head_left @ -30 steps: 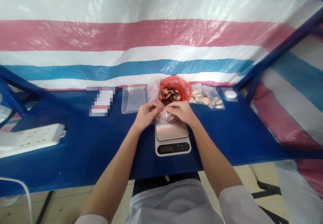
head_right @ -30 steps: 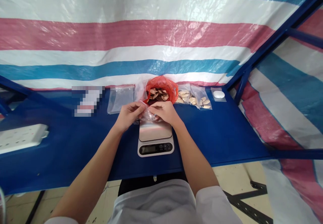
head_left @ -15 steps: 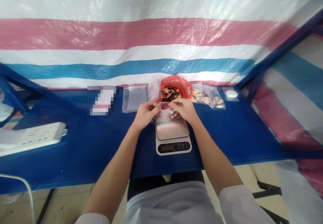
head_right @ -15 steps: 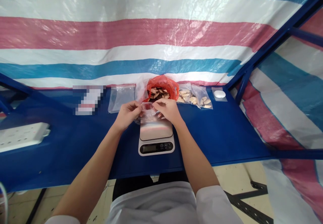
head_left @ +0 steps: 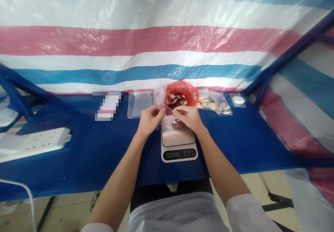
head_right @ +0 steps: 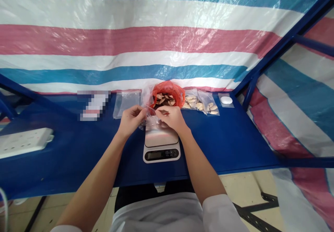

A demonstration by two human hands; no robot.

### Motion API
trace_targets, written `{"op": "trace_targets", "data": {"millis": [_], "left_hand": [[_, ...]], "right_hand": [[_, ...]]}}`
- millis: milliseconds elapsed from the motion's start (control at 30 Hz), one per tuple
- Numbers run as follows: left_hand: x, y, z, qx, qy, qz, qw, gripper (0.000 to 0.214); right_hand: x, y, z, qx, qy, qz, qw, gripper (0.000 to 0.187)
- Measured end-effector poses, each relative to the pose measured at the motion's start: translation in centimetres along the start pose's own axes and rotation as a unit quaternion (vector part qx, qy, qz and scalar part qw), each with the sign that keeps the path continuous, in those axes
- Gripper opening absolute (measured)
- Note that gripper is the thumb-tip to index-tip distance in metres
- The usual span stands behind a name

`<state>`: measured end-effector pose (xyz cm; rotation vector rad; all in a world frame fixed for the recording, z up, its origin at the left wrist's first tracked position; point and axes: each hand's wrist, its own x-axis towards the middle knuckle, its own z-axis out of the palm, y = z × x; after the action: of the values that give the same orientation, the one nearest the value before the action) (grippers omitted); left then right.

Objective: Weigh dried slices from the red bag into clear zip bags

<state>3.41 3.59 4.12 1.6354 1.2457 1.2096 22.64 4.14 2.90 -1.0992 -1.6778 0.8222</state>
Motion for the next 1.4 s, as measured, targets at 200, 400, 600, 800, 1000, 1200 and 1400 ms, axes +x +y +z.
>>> {"op": "trace_targets", "data": {"millis": [200, 400, 600, 800, 1000, 1200, 1400], "left_hand": [[-0.2, 0.5, 0.4, 0.067, 0.009, -0.004, 0.998, 0.029], [-0.1, 0.1, 0.6, 0.059, -0.004, 0.009, 0.998, 0.026], [0.1, -0.4, -0.8, 0.099, 0.007, 0.040, 0.994, 0.023], [0.1, -0.2, -2.1, 0.130, 0.014, 0.048, 0.990, 0.012], [-0.2, -0.7, -2.3, 0.094, -0.010, 0.077, 0.993, 0.016], [0.0, -0.9, -2.6, 0.003, 0.070, 0.105, 0.992, 0.030], [0.9, -1.2, -2.1, -0.085, 0.096, 0.077, 0.989, 0.050]], "right_hand": [[-0.1, 0.1, 0.3, -0.014, 0.000, -0.007, 1.000, 0.022], [-0.1, -0.1, 0.0, -0.032, -0.045, -0.021, 0.998, 0.020], [0.1, 0.8, -0.7, 0.003, -0.018, 0.039, 0.999, 0.020], [0.4, 1.1, -1.2, -0.001, -0.016, 0.025, 1.000, 0.015], [0.2, 0.9, -1.2, 0.054, -0.035, 0.057, 0.996, 0.023], [1.1, -0.6, -1.4, 0.121, -0.018, 0.029, 0.992, 0.031], [3.2, -3.6, -2.8, 0.126, -0.040, -0.009, 0.991, 0.034]]}}
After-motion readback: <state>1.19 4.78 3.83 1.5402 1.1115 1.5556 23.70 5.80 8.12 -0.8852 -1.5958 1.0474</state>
